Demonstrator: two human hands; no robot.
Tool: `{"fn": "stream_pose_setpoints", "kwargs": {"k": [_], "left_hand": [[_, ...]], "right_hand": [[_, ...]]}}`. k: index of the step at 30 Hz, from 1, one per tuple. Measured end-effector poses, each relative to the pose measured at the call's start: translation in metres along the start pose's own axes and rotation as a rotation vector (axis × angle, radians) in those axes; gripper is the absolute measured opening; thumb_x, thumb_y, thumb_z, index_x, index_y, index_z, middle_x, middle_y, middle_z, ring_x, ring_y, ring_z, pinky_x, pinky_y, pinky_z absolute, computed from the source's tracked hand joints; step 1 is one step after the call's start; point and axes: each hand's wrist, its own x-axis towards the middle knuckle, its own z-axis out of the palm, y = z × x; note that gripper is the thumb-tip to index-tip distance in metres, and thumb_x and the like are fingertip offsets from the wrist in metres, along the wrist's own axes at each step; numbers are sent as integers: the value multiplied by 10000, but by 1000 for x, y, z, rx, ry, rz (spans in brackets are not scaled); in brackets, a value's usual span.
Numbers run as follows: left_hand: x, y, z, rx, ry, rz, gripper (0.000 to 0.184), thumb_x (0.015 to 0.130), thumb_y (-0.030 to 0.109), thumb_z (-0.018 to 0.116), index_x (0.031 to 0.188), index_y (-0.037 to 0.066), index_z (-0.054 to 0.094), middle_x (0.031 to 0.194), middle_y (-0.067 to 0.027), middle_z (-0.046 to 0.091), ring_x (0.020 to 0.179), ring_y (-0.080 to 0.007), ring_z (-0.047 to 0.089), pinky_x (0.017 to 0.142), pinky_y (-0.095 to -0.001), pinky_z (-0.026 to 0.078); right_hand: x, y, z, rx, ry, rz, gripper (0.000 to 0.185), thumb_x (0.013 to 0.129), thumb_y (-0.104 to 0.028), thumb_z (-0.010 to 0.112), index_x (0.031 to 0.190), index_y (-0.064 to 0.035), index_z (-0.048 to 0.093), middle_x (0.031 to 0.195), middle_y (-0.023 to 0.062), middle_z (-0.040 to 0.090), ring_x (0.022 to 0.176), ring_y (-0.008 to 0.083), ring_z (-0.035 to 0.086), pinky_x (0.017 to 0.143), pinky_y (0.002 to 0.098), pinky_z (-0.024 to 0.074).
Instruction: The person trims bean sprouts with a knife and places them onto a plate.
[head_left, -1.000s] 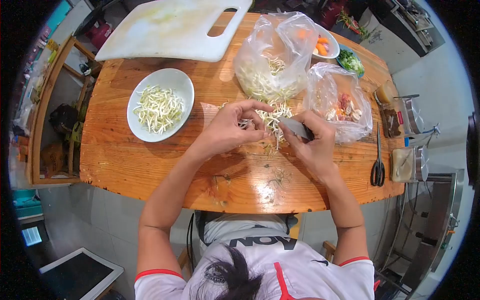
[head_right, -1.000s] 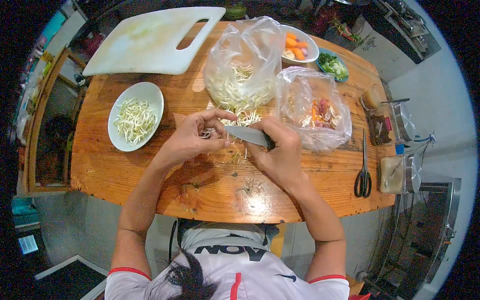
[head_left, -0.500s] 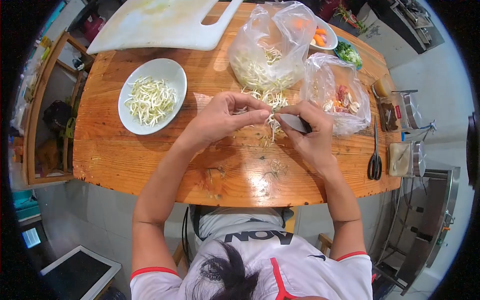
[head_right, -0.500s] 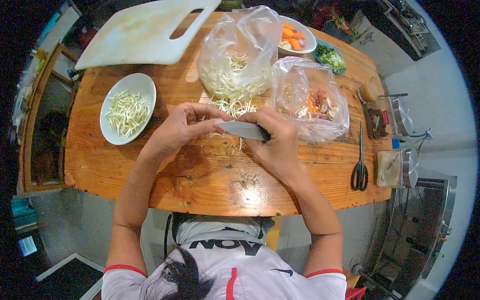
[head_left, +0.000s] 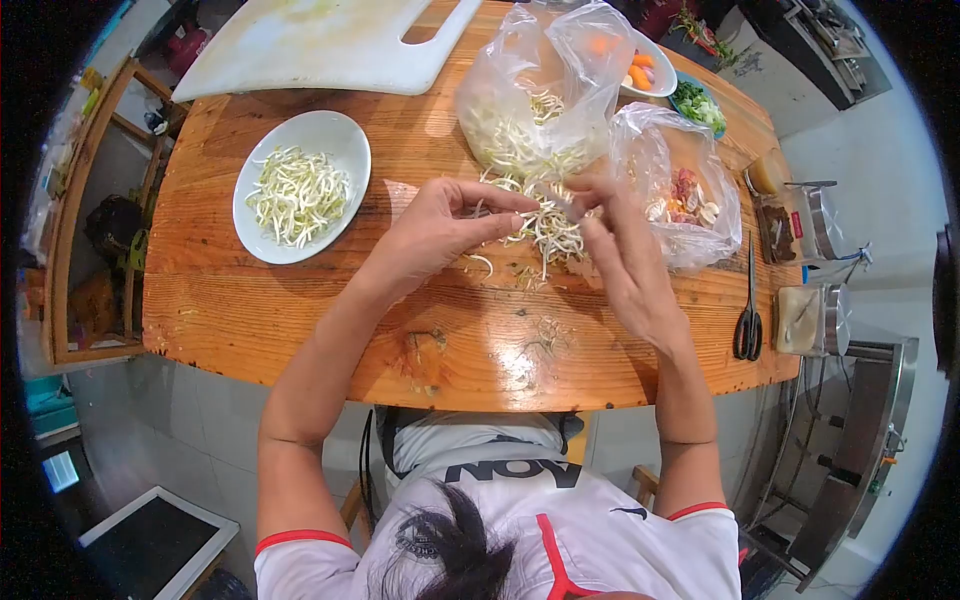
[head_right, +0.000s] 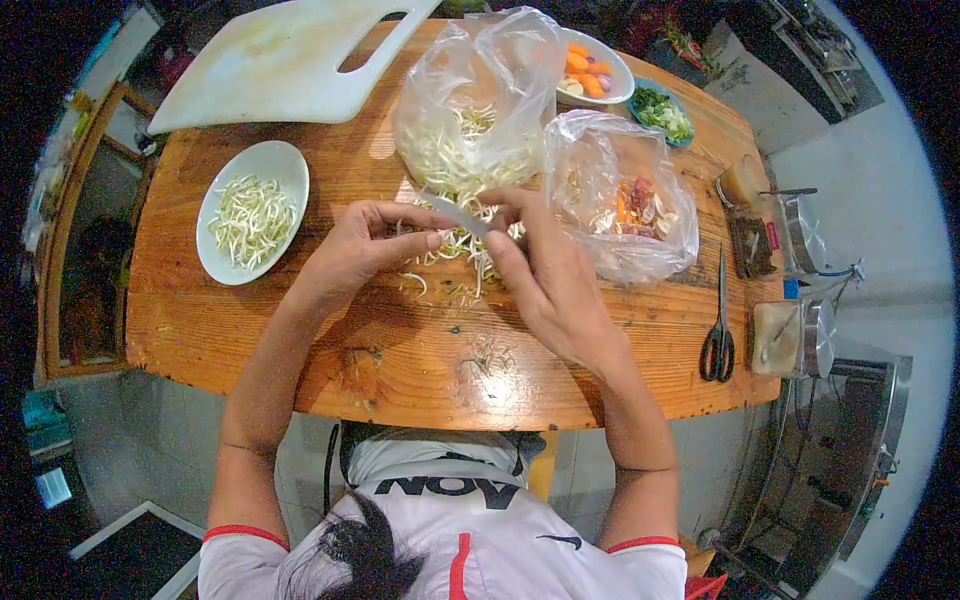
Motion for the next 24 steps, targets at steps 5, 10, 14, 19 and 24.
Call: {"fn": "stream_pose_setpoints", "kwargs": {"k": [5,10,14,19,24], "left_hand": [[0,-5,1,-81,-6,17,295,848,119,640,1122,12,663,916,-10,677,750,-27,551,675,-185,445],[-1,-2,0,-78,-17,5,314,845,96,613,1147,17,649,912,-4,675,716,-25,532,628,-176,407],[0,-6,-2,-73,-35,10,311,844,95,614,1144,19,649,927,-11,676,732,-29,537,631,-183,405],[1,-6,-2,-67,-46,-13,309,842,91,617,1141,22,651,955,-15,681,767,-33,553,663,-180,419],[1,-5,1,-123,-96,44,305,842,89,622,1138,26,657,988,-20,684,799,-42,568,692,-190,431]], "right_hand": [[1,-7,5,4,-127,16,350,909,-178,585,1225,-38,527,939,140,594,821,244,582,751,356,472],[2,-4,8,-56,-73,-61,317,886,-144,613,1178,-28,569,1032,152,633,868,256,603,789,360,482],[2,0,7,-75,-82,-71,317,880,-123,617,1180,-32,572,1054,156,635,895,258,613,805,360,484],[2,1,8,-73,-72,-67,298,884,-128,618,1165,-41,577,1009,158,642,855,250,624,777,353,490],[1,-2,8,-36,-84,7,260,885,-132,622,1126,-43,583,883,151,650,767,233,635,714,336,490]]}}
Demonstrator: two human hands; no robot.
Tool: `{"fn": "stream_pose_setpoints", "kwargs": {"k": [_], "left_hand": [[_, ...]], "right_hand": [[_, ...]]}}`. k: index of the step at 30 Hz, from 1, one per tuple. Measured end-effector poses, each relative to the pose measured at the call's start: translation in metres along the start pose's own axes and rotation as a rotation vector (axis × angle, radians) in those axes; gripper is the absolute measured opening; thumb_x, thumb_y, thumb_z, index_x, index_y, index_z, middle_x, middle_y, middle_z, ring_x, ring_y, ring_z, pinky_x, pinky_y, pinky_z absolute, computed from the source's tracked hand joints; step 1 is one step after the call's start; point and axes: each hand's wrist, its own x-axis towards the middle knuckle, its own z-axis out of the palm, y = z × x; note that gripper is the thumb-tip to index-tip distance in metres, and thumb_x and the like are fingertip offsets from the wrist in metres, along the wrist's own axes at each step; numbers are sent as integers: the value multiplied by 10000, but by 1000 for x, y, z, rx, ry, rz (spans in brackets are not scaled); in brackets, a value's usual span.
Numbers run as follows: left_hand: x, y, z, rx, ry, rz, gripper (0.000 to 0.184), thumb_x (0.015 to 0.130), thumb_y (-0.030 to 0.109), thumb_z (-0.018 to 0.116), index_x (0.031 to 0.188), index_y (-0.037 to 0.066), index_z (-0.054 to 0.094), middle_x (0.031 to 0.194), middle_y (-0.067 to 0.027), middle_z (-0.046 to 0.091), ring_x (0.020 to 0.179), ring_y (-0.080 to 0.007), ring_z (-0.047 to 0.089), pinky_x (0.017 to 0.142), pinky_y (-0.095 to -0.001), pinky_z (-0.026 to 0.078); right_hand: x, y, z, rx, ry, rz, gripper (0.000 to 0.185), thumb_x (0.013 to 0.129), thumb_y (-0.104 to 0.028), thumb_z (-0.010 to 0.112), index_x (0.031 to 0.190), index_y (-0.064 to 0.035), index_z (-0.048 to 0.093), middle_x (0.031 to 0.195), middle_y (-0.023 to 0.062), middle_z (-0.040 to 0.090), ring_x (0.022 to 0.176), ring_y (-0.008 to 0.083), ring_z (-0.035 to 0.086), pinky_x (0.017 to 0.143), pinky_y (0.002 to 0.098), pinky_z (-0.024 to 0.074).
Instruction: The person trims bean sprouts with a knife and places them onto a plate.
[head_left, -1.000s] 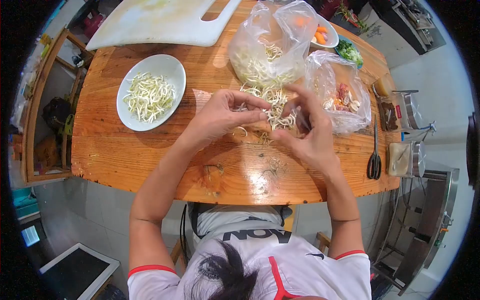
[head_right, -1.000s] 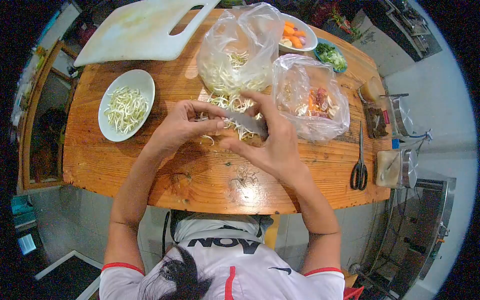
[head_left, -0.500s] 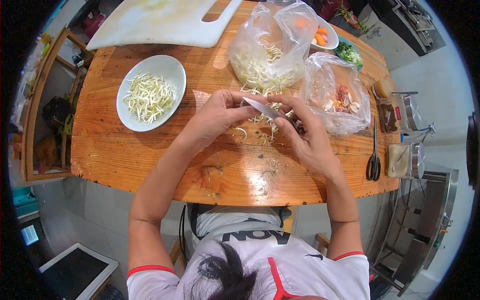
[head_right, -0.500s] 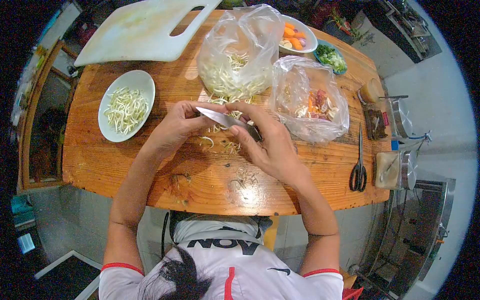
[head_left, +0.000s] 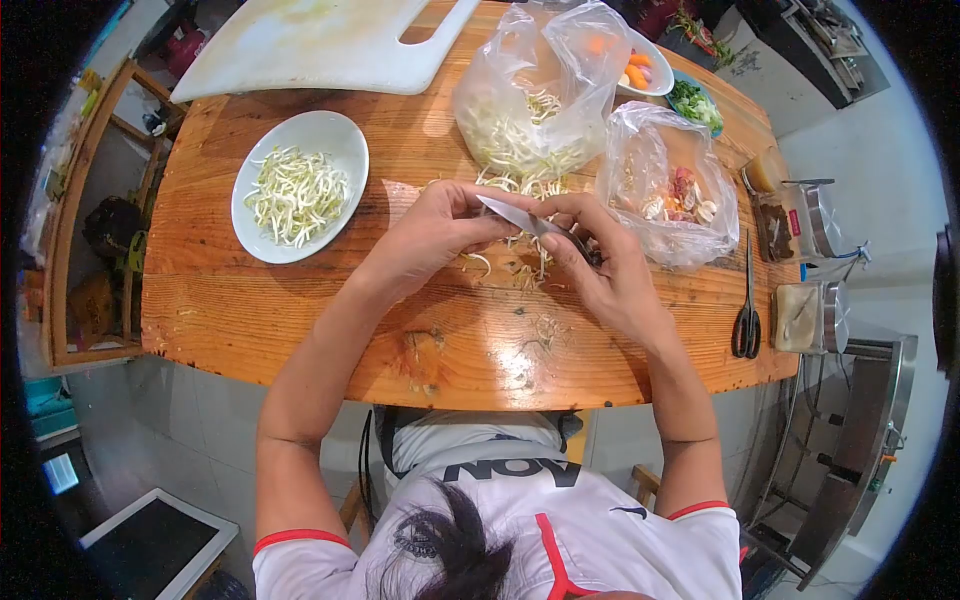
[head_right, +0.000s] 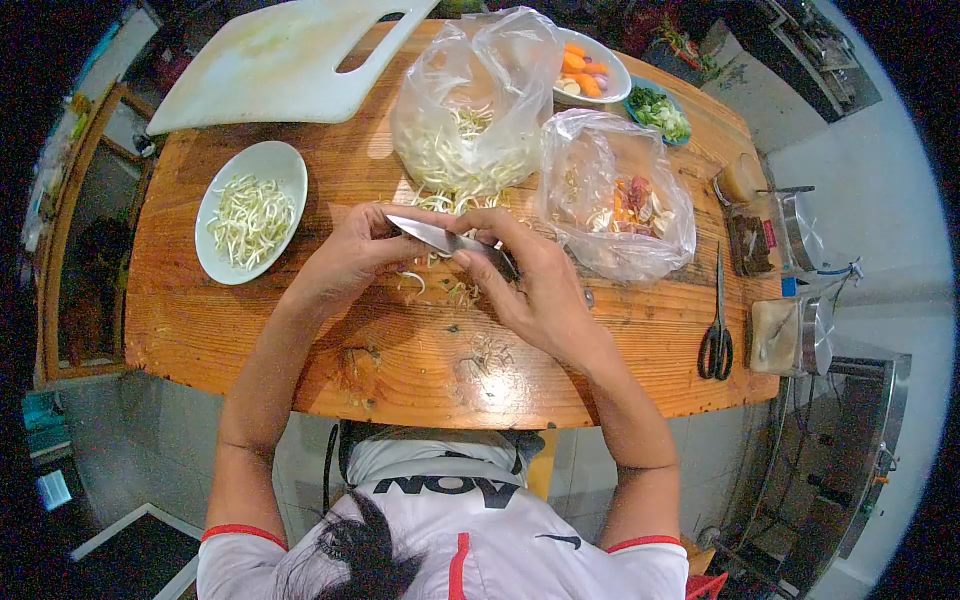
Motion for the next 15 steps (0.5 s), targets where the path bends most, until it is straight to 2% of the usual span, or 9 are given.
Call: {"fn": "stream_pose_setpoints", "kwargs": {"k": [5,8,11,14,15], "left_hand": [[0,-1,-1,32,-6,-35,314,845,128,648,1143,27,654,971,-14,678,810,-48,569,715,-200,436],[1,-1,-2,81,-29,-77,330,850,161,661,1151,26,647,952,-6,671,814,-50,567,715,-200,439],[3,-7,1,60,-40,-49,343,853,190,671,1154,26,642,952,-3,663,826,-51,565,709,-200,446],[0,2,3,20,-18,-62,349,854,205,675,1152,27,641,972,0,653,842,-46,559,705,-199,450],[0,2,2,9,-15,-62,349,854,208,675,1151,27,641,973,4,648,838,-42,553,702,-199,450]], "right_hand": [[0,6,5,-17,69,-84,241,884,-126,622,1107,-42,582,846,148,639,737,227,627,689,326,484],[1,11,7,-10,94,-85,240,895,-133,615,1114,-39,580,817,121,624,712,188,595,660,314,474],[0,13,5,148,126,31,255,914,-154,602,1141,-42,575,794,88,606,703,137,554,627,286,455],[2,8,0,254,167,39,268,930,-173,584,1168,-51,569,777,64,595,707,99,524,601,256,434],[2,10,0,205,155,21,270,933,-176,579,1171,-48,566,779,68,594,710,101,529,606,259,437]]}}
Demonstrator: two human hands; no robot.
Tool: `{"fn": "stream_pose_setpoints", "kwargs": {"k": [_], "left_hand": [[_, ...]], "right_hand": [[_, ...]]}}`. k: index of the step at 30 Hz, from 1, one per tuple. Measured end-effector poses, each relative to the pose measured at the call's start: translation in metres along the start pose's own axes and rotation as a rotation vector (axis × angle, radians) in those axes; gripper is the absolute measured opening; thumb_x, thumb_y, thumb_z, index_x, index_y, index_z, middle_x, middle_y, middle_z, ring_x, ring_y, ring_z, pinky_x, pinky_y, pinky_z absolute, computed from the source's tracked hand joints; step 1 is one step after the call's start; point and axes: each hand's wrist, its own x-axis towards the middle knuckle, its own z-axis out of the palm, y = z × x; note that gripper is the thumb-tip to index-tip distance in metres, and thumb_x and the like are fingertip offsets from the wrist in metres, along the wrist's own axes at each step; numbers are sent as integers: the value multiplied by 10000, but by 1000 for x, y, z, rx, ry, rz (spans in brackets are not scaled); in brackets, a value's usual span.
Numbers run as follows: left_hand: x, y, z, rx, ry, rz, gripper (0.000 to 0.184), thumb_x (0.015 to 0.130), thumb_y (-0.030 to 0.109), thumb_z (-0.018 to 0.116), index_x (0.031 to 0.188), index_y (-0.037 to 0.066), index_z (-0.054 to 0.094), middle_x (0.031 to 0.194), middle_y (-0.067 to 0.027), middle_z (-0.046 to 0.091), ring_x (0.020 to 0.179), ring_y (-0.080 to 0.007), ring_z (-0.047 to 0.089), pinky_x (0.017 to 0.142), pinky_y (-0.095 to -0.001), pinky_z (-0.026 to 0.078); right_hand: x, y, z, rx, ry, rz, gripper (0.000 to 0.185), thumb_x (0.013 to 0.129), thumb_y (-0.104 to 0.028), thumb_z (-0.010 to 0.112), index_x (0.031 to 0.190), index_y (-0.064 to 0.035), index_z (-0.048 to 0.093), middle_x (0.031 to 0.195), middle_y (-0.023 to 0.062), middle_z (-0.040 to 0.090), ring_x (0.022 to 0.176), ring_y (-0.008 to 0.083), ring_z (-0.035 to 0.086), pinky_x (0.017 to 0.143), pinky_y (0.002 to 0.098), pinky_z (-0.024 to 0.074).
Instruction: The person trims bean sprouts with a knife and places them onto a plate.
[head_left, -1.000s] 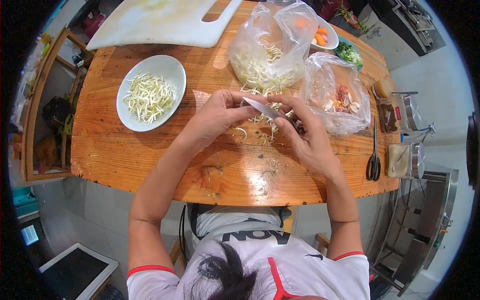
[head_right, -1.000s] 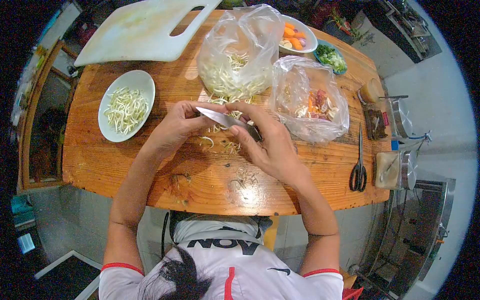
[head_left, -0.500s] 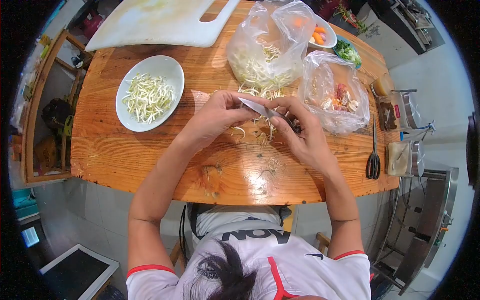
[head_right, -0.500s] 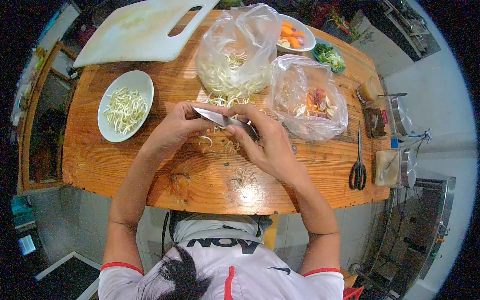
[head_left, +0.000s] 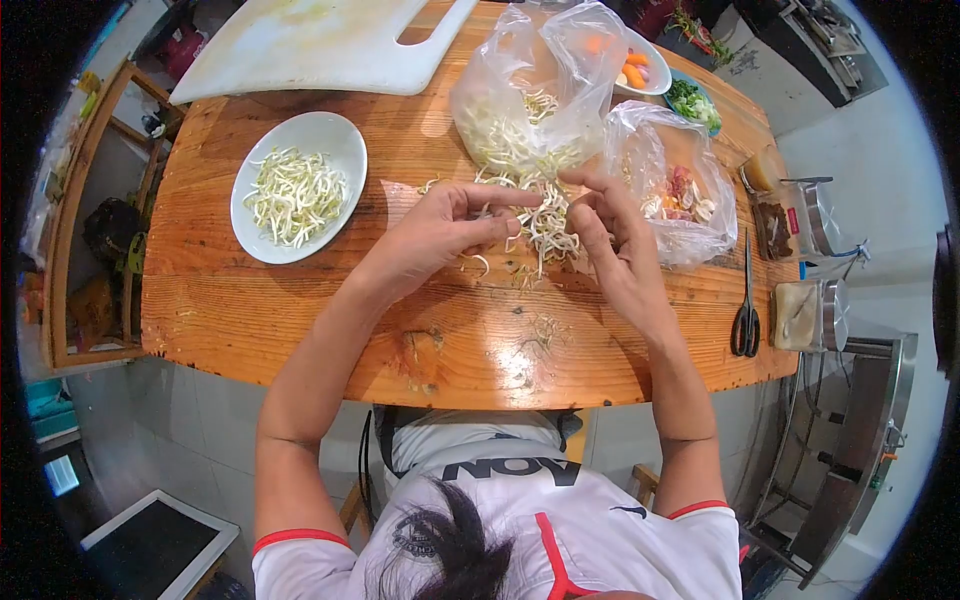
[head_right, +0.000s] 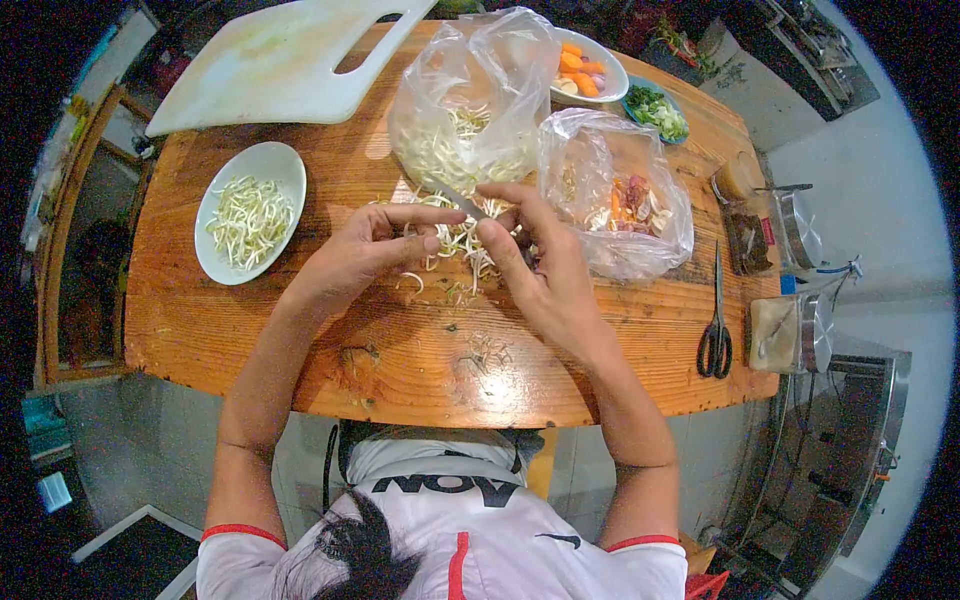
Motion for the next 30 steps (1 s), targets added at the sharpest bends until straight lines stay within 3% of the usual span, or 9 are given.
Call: {"fn": "stream_pose_setpoints", "kwargs": {"k": [2,5,10,11,15,18,21,30], "left_hand": [[1,0,1,-11,4,4,353,856,209,673,1156,26,638,959,18,634,814,-32,534,687,-196,441],[1,-1,2,-12,7,2,359,863,204,658,1173,25,627,904,42,607,750,-19,494,653,-189,412],[0,5,-3,-28,67,-11,321,886,162,587,1168,12,619,809,59,566,685,-21,452,625,-180,369],[2,3,-7,-36,68,19,255,905,156,517,1093,16,617,821,48,558,692,-32,461,631,-184,375],[2,4,-22,-296,134,114,171,920,191,443,975,52,526,879,-3,539,726,-73,491,623,-213,407],[1,7,-34,-527,103,144,183,926,191,438,987,39,518,869,-23,537,736,-87,504,620,-228,423],[1,9,-36,-556,163,155,183,944,209,457,1007,46,514,856,-29,536,707,-91,501,601,-223,425],[-2,9,-33,-530,185,106,191,939,241,509,998,64,550,830,11,552,684,-64,490,614,-201,402]], "right_hand": [[1,5,-2,-96,-24,-40,276,939,-182,569,1178,-43,561,781,76,594,717,104,539,615,265,443],[-2,-8,0,-76,-97,67,280,939,-179,563,1170,-20,557,790,99,603,723,145,571,642,297,456],[1,3,1,-214,42,-53,220,911,-154,593,1080,-14,603,833,146,623,733,224,610,663,339,472],[1,5,0,-228,76,-62,207,897,-151,612,1054,-16,616,841,152,626,731,238,613,664,345,474],[-1,2,1,-503,32,-237,234,758,-95,713,976,-42,646,823,119,601,722,266,617,643,354,487],[-8,11,8,-539,-71,-294,298,659,-44,736,946,-55,656,796,92,579,698,262,613,603,340,488],[-13,9,25,-509,-158,-365,354,613,-5,725,957,-78,676,795,66,577,654,233,619,561,334,492],[-12,23,39,-594,-282,-388,474,589,-30,723,1053,-104,666,910,66,589,727,251,630,595,355,508]]}}
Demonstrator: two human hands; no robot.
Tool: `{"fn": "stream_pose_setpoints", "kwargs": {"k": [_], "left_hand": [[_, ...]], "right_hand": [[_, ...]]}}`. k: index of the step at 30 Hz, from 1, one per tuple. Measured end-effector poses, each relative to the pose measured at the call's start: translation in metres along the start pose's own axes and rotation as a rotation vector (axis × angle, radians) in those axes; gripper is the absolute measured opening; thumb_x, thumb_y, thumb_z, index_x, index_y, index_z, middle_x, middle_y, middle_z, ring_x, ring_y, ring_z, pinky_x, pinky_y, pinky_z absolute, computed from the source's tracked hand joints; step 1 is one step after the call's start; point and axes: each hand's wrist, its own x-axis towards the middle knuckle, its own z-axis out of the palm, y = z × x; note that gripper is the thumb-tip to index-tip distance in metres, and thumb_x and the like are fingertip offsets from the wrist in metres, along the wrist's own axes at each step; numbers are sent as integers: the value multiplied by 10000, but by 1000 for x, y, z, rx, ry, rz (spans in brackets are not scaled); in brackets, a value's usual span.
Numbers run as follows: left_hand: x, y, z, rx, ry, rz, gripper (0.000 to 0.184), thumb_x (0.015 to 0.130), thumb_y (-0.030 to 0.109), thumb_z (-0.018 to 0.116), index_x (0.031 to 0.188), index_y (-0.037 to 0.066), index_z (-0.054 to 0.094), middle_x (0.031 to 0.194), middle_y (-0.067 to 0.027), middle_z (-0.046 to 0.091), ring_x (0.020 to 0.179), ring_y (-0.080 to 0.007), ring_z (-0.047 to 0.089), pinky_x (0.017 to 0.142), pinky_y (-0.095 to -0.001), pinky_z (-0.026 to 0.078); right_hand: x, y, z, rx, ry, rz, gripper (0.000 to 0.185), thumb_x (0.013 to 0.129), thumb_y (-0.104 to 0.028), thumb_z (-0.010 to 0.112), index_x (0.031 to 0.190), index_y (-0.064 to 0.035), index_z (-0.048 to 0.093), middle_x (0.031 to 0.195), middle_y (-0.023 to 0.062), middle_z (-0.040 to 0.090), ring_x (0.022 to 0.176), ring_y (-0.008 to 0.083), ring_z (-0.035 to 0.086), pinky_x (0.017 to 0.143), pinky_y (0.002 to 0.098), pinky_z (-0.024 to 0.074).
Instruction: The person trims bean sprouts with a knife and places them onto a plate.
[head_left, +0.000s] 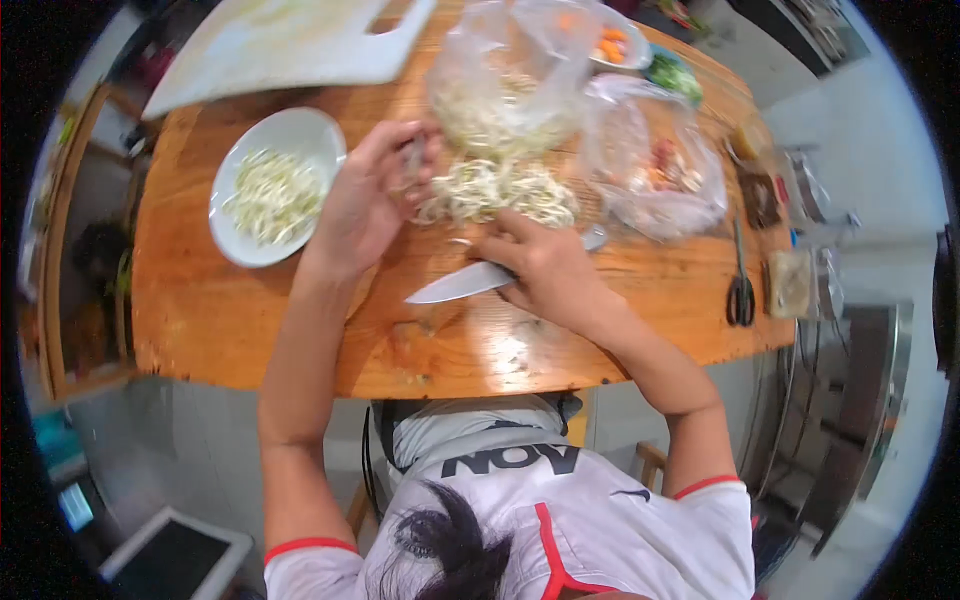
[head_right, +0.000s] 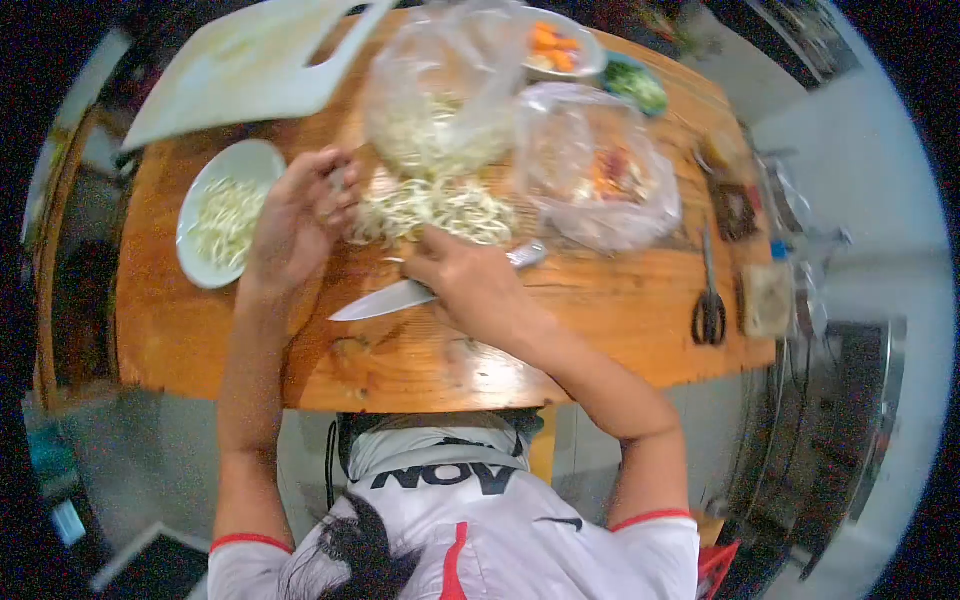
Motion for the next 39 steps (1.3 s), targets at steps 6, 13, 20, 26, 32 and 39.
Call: {"fn": "stream_pose_setpoints", "kwargs": {"k": [6,13,20,26,32,39], "left_hand": [[4,-12,8,190,54,-32,217,925,244,540,1040,63,575,827,20,573,691,-54,487,624,-195,384],[1,-11,11,285,89,-19,219,925,248,543,1039,67,592,842,32,568,689,-56,479,585,-197,362],[5,-12,11,437,4,-11,171,897,241,579,966,86,601,816,31,572,703,-59,524,615,-190,420],[0,-25,15,605,-143,-114,201,912,276,611,961,83,633,774,47,596,672,-34,526,584,-197,416],[4,-32,13,536,-235,-262,204,892,260,653,949,65,676,801,23,629,619,-28,510,538,-176,384],[2,-31,12,401,-226,-274,220,853,221,692,980,40,689,710,44,582,584,-20,461,518,-177,356]], "right_hand": [[-3,3,-2,20,42,14,450,609,-67,716,1050,-93,630,894,78,560,764,274,614,590,388,492],[-4,2,6,-6,21,20,357,631,-63,702,975,-81,608,884,76,550,775,280,613,594,398,491],[0,2,-19,202,251,102,282,642,-86,730,895,-31,618,801,129,582,719,309,617,604,377,499],[-1,2,-40,372,338,234,256,638,1,733,875,-27,641,821,94,644,704,219,637,618,290,489],[2,3,-42,552,289,207,278,609,66,696,871,-18,657,816,94,651,761,199,634,673,288,479],[2,8,-38,430,338,241,284,616,75,654,882,-25,663,775,103,605,746,237,602,659,313,454]]}}
